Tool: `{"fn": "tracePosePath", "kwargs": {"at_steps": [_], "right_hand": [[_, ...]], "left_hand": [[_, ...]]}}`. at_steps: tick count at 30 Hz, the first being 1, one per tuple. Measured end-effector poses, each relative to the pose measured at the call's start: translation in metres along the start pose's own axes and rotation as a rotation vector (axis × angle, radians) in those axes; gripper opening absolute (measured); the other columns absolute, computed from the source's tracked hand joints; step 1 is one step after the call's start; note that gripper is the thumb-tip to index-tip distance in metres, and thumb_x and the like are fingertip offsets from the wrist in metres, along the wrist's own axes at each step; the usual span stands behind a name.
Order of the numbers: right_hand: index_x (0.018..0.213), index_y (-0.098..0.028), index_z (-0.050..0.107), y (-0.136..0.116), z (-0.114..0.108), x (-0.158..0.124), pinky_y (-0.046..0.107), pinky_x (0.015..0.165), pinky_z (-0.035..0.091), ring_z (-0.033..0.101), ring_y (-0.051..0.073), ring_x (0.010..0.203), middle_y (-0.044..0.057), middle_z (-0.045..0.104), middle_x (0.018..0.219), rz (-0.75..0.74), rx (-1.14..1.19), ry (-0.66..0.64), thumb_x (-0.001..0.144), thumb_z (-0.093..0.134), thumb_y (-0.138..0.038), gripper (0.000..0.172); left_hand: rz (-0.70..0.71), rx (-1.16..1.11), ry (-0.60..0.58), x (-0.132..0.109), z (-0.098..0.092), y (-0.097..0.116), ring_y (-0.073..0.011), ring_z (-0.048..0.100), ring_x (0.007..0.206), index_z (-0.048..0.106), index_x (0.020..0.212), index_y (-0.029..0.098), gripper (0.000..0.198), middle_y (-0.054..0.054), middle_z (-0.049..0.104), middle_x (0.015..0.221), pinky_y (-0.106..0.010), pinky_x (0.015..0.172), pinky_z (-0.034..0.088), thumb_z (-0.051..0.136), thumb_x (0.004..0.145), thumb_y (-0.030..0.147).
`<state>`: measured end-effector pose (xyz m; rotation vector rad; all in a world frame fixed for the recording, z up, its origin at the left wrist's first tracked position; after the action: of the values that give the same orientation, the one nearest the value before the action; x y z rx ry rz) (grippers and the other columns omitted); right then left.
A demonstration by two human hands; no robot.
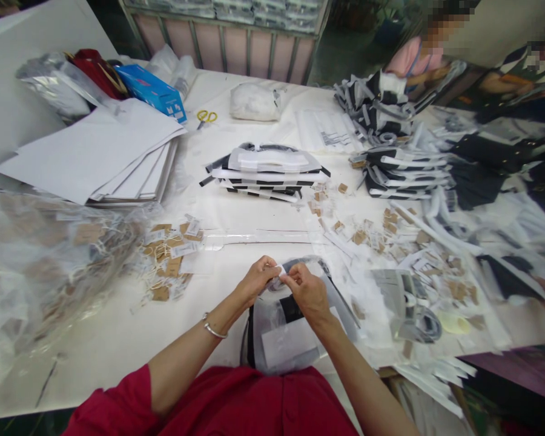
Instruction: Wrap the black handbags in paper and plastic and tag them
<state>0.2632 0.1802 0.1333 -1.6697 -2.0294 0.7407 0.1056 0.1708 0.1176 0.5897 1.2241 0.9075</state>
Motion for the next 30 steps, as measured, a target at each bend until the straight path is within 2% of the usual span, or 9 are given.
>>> {"fn": "tracePosePath", "kwargs": {"at_steps": [3, 7, 11, 14, 16, 19, 22, 26, 30], "right_hand": [[0.078, -0.023, 0.061, 0.002, -0.003, 0.006, 0.025, 0.053, 0.028, 0.062, 0.015, 0.054, -0.001, 0.069, 0.064, -0.114, -0.25, 0.003, 0.088, 0.055, -0.059, 0.038], [0.079, -0.022, 0.063, 0.005, -0.007, 0.014, 0.028, 0.052, 0.024, 0.056, 0.014, 0.05, -0.001, 0.065, 0.058, -0.266, -0.428, 0.035, 0.09, 0.05, -0.061, 0.042], [0.088, -0.021, 0.064, -0.001, -0.016, 0.028, 0.029, 0.06, 0.031, 0.058, 0.015, 0.063, 0.003, 0.068, 0.074, -0.589, -0.516, -0.002, 0.094, 0.051, -0.053, 0.035], [0.105, -0.022, 0.064, -0.01, -0.019, 0.043, 0.033, 0.074, 0.039, 0.06, 0.02, 0.081, 0.007, 0.07, 0.094, -0.837, -0.518, -0.128, 0.093, 0.057, -0.045, 0.027], [0.118, -0.022, 0.061, -0.015, -0.017, 0.05, 0.039, 0.087, 0.041, 0.059, 0.023, 0.096, 0.009, 0.068, 0.11, -0.928, -0.478, -0.229, 0.092, 0.06, -0.037, 0.03], [0.13, -0.022, 0.054, -0.019, -0.005, 0.052, 0.046, 0.106, 0.037, 0.055, 0.024, 0.115, 0.009, 0.065, 0.121, -0.911, -0.393, -0.359, 0.094, 0.053, -0.02, 0.037], [0.14, -0.022, 0.046, -0.016, 0.013, 0.052, 0.046, 0.114, 0.032, 0.056, 0.022, 0.119, 0.008, 0.065, 0.123, -0.818, -0.321, -0.394, 0.092, 0.042, -0.009, 0.05], [0.147, -0.021, 0.037, -0.012, 0.034, 0.063, 0.049, 0.114, 0.03, 0.058, 0.025, 0.117, 0.011, 0.068, 0.117, -0.611, -0.383, -0.313, 0.086, 0.05, -0.006, 0.064], [0.147, -0.021, 0.035, -0.007, 0.035, 0.075, 0.056, 0.112, 0.028, 0.045, 0.033, 0.131, 0.016, 0.053, 0.14, -0.391, -0.426, -0.151, 0.079, 0.063, -0.012, 0.074]], "left_hand": [[-0.049, 0.011, -0.009, 0.001, -0.004, 0.001, -0.0055, 0.029, 0.041, 0.049, 0.079, 0.02, 0.031, 0.01, 0.041, 0.048, -0.019, 0.044, 0.019, 0.068, 0.068, 0.042], [-0.081, 0.018, -0.017, 0.003, -0.008, -0.003, -0.0058, 0.027, 0.039, 0.05, 0.078, 0.02, 0.031, 0.01, 0.038, 0.045, -0.02, 0.042, 0.015, 0.069, 0.067, 0.043], [-0.097, -0.046, -0.029, 0.009, -0.013, -0.008, -0.005, 0.026, 0.04, 0.05, 0.072, 0.02, 0.029, 0.01, 0.037, 0.045, -0.02, 0.042, 0.015, 0.071, 0.064, 0.038], [-0.124, -0.131, -0.04, 0.014, -0.018, -0.012, -0.005, 0.029, 0.041, 0.049, 0.068, 0.019, 0.03, 0.01, 0.039, 0.048, -0.02, 0.042, 0.017, 0.074, 0.059, 0.033], [-0.133, -0.178, -0.046, 0.017, -0.022, -0.013, -0.0059, 0.035, 0.045, 0.05, 0.07, 0.019, 0.031, 0.009, 0.043, 0.051, -0.019, 0.044, 0.023, 0.076, 0.057, 0.032], [-0.108, -0.235, -0.052, 0.02, -0.026, -0.013, -0.009, 0.047, 0.056, 0.053, 0.074, 0.019, 0.036, 0.005, 0.053, 0.064, -0.02, 0.053, 0.037, 0.076, 0.056, 0.038], [-0.072, -0.26, -0.059, 0.023, -0.027, -0.01, -0.0138, 0.055, 0.07, 0.056, 0.078, 0.018, 0.039, 0.0, 0.059, 0.073, -0.025, 0.066, 0.045, 0.075, 0.058, 0.047], [-0.022, -0.07, 0.092, 0.029, -0.03, -0.007, -0.0205, 0.059, 0.082, 0.059, 0.082, 0.017, 0.042, -0.005, 0.062, 0.081, -0.032, 0.076, 0.048, 0.065, 0.068, 0.056], [0.039, 0.077, 0.306, 0.039, -0.044, -0.008, -0.0248, 0.051, 0.114, 0.059, 0.101, 0.017, 0.043, -0.01, 0.059, 0.112, -0.036, 0.099, 0.038, 0.064, 0.074, 0.049]]}}
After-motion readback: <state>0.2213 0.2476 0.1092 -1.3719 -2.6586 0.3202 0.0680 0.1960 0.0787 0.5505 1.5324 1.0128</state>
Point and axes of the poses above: each hand's wrist, its own x-axis towards the middle knuckle, its own z-axis out of the palm, y = z × x, the point moved 1 cm from there along x, towards the middle knuckle
